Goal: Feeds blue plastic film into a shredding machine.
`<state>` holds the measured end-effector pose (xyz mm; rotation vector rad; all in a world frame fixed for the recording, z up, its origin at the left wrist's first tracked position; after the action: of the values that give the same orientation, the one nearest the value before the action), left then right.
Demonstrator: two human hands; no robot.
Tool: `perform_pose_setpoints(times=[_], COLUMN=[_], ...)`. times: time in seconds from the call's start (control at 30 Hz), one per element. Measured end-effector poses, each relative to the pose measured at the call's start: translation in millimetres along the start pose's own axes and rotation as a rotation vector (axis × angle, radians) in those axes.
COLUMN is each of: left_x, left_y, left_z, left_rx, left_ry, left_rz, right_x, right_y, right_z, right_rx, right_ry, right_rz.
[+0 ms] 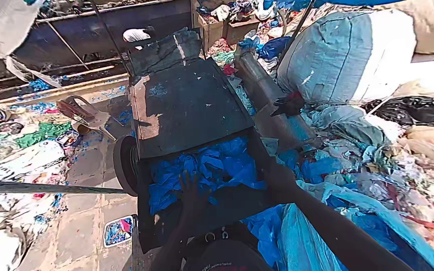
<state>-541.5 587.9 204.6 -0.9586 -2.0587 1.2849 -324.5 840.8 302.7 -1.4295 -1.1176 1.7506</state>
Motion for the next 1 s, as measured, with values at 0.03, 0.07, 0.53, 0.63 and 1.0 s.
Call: perform_pose_setpoints(times=[0.03, 0.07, 0.53, 0.63, 1.0], left_x=[3.6, 6.7, 15.7, 9.0, 1.1], left_y=[2.7, 2.1, 4.4, 18.2, 23.2], left_z=[-4.6, -9.4, -14.8, -9.5, -5.3], left_rx=[-0.01, -0.022, 0.067, 0.107, 0.075], left_ry=[-0.022, -0.039, -0.034, -0.032, 0.009], left_rz=[0.031, 0.046, 0.237, 0.119, 0.171], right_x=[1.8, 3.7, 20.9, 25.4, 25.8], right_y=[0.4, 0.3, 17.4, 15.2, 17.0], right_z=[-1.0, -1.8, -14.0, -12.5, -21.4], right_rx=[0.006, 0.015, 0.062, 0.028, 0.156], right_ry=[-0.004, -0.004, -0.072, -0.033, -0.051], right_rz=[-0.004, -0.002, -0.137, -0.1, -0.067])
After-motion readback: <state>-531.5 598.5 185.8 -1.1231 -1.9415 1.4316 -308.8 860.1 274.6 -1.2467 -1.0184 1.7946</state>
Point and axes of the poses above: each hand's wrist, its own x-axis towards the middle knuckle, its own y-axis out of the palm, z = x × y, the point moved 2 cm from there along x, towards the middle knuckle, and after that the axes turned 8 degrees about y, right-handed, at the moved point
